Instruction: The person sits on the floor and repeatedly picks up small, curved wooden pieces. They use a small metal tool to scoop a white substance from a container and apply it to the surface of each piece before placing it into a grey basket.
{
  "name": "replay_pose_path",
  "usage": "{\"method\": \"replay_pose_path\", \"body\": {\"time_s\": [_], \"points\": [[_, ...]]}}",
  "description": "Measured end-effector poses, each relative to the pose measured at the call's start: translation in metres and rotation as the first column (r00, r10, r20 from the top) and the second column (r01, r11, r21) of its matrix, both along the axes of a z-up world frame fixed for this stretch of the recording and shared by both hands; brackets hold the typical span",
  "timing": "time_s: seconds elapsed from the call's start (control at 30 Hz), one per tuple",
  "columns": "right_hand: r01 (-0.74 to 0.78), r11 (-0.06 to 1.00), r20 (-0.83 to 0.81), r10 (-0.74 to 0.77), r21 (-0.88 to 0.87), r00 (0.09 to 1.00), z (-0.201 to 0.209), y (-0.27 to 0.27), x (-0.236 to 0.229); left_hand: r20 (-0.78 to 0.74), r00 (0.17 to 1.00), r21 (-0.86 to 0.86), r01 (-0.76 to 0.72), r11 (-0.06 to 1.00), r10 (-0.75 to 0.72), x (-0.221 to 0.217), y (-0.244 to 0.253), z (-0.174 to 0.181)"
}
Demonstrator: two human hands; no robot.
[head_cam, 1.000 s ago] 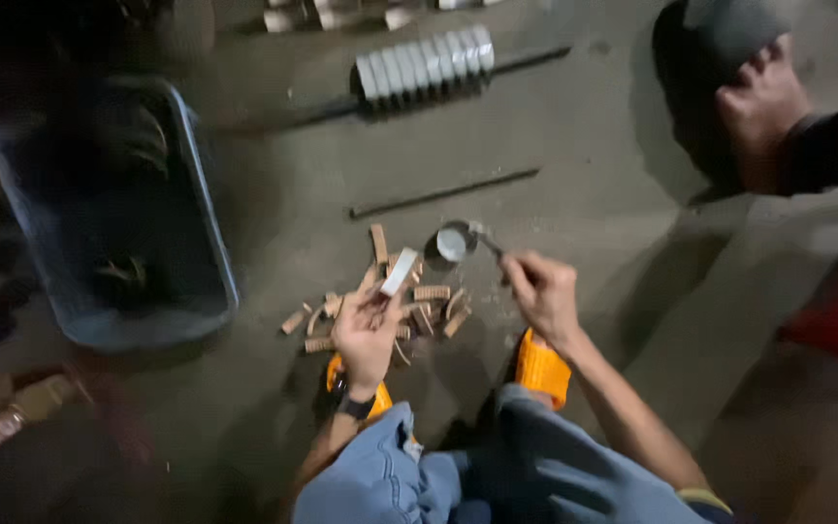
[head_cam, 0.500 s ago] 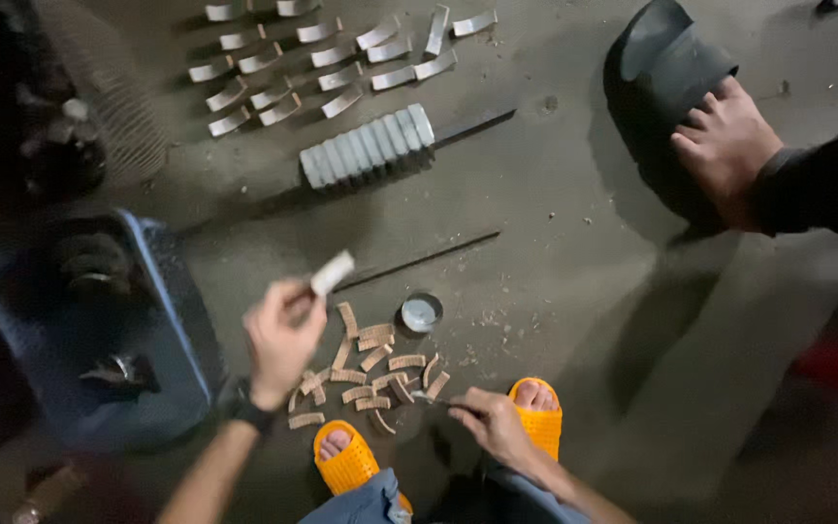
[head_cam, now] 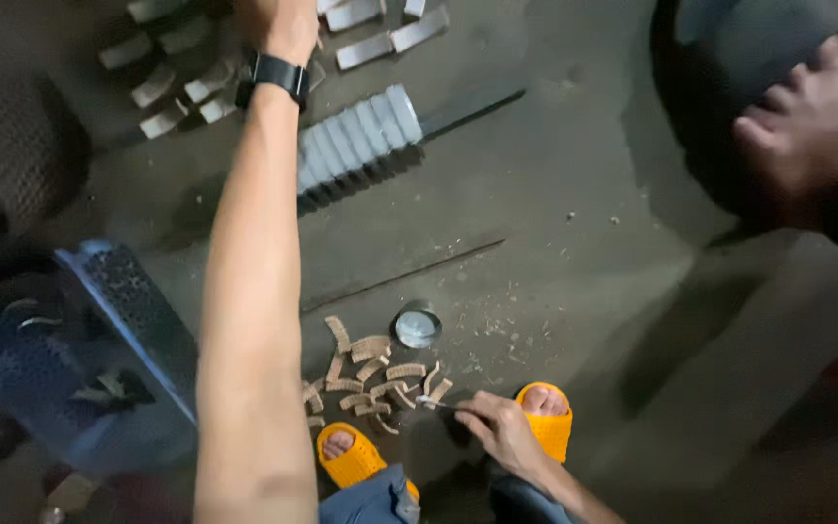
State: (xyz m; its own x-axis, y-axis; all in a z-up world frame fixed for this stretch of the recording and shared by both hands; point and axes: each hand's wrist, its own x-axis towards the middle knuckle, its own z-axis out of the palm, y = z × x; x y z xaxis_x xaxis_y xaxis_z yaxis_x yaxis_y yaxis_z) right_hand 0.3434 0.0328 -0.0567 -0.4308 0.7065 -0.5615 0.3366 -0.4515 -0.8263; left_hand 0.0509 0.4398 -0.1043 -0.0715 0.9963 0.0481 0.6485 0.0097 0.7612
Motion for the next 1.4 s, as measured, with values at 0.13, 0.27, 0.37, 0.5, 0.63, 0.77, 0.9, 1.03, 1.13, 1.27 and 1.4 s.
{"method": "replay_pose_path", "body": {"time_s": [0.13,0.27,0.37,0.5,0.63,0.77,0.9,1.03,1.13,1.27,1.4], "points": [[0.069,0.995,-0.014,-0.068,0.078,0.998,0.003,0.002,-0.007,-0.060,0.998,-0.025,-0.034,0.999,0.032,-0.032,-0.020,0.024],[0.229,0.875,0.051,-0.276,0.426,0.960,0.010,0.058,0.012,-0.082,0.995,-0.004,-0.061,0.998,0.061,-0.049,-0.039,0.047],[0.265,0.713,0.079,-0.410,0.649,0.909,0.009,0.155,0.021,-0.087,0.969,-0.208,-0.243,0.948,0.229,-0.071,-0.113,0.043],[0.330,0.537,-0.025,-0.498,0.776,0.867,-0.013,0.269,0.018,0.124,0.930,-0.443,-0.260,0.858,0.346,-0.070,-0.168,0.036],[0.331,0.560,0.017,-0.525,0.760,0.851,-0.055,0.326,0.019,0.478,0.759,-0.507,-0.173,0.844,0.443,-0.064,-0.179,0.028],[0.286,0.547,0.100,-0.570,0.787,0.816,-0.075,0.332,0.017,0.561,0.703,-0.474,-0.160,0.866,0.437,-0.066,-0.187,0.012],[0.273,0.481,0.056,-0.566,0.833,0.823,-0.076,0.333,0.016,0.569,0.694,-0.481,-0.152,0.863,0.440,-0.049,-0.176,0.009],[0.269,0.510,0.107,-0.592,0.817,0.799,-0.074,0.332,0.016,0.501,0.768,-0.488,-0.132,0.863,0.400,-0.020,-0.162,0.011],[0.318,0.529,0.079,-0.598,0.787,0.797,-0.072,0.331,0.015,0.487,0.795,-0.472,-0.111,0.875,0.363,-0.001,-0.153,0.012],[0.240,0.462,0.089,-0.585,0.854,0.806,-0.100,0.335,0.027,0.528,0.809,-0.375,-0.049,0.926,0.257,0.015,-0.151,-0.002],[0.249,0.454,0.042,-0.541,0.856,0.840,-0.130,0.319,0.056,0.396,0.879,-0.399,-0.097,0.912,0.266,0.012,-0.153,-0.014]]}}
